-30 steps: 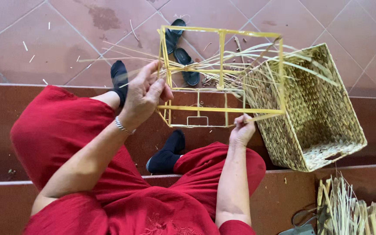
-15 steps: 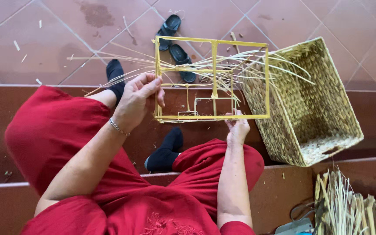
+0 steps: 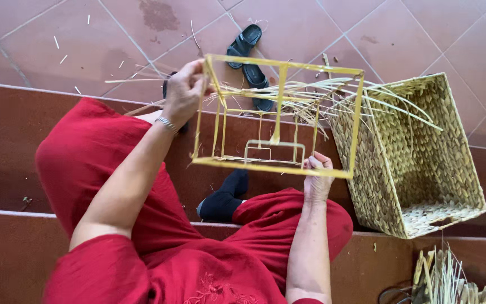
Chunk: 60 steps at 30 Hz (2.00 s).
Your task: The person sits on the floor and weaves a basket using dried palm leaves. They interlace the leaves through a pre-formed frame, occasionally picking up additional leaves from a nearby pile and adjusting the structure.
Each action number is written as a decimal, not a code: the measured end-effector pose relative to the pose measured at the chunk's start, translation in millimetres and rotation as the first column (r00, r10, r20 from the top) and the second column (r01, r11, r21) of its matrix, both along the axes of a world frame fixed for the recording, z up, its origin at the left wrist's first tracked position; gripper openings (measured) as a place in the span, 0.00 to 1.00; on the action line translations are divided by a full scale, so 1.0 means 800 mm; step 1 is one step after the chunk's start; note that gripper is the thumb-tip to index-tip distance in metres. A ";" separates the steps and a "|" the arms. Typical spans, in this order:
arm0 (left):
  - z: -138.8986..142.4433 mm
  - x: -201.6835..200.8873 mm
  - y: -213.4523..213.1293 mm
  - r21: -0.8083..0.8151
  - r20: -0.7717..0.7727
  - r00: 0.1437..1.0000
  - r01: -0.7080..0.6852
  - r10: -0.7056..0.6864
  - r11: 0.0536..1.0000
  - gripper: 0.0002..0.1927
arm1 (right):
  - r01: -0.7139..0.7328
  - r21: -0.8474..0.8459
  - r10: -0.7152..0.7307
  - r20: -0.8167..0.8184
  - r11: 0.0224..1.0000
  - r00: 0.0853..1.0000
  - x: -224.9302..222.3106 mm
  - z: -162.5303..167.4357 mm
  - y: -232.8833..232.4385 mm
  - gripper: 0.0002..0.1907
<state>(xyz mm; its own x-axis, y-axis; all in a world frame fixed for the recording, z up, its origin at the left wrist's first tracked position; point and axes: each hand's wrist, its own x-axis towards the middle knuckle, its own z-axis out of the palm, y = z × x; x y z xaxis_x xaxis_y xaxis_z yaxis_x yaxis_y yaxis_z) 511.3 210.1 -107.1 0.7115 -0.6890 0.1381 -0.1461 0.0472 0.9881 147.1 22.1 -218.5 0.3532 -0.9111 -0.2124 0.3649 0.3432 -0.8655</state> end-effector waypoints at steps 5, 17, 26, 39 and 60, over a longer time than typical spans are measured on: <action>-0.026 0.001 -0.020 0.300 0.618 0.786 -0.266 0.026 0.916 0.07 | -0.058 0.010 0.059 -0.010 0.998 0.998 -0.003 0.004 0.009 0.11; -0.028 0.011 -0.001 0.511 0.452 0.889 -0.190 -0.074 0.839 0.10 | -0.229 0.090 0.233 -0.034 0.969 0.972 -0.001 0.000 0.013 0.13; 0.064 0.009 0.010 -0.112 -0.065 0.981 0.175 -0.183 0.978 0.16 | -0.151 -0.066 0.162 0.249 0.986 0.955 -0.019 0.018 0.000 0.10; 0.026 0.047 0.009 0.047 -0.647 0.760 -0.046 0.065 0.998 0.11 | -0.273 -0.297 0.217 -0.210 0.915 0.954 -0.023 0.049 0.036 0.04; 0.051 0.116 0.081 -0.406 -0.065 0.996 -0.079 0.058 0.911 0.08 | -0.088 -0.220 -0.085 -0.669 0.971 0.738 -0.107 0.044 -0.014 0.13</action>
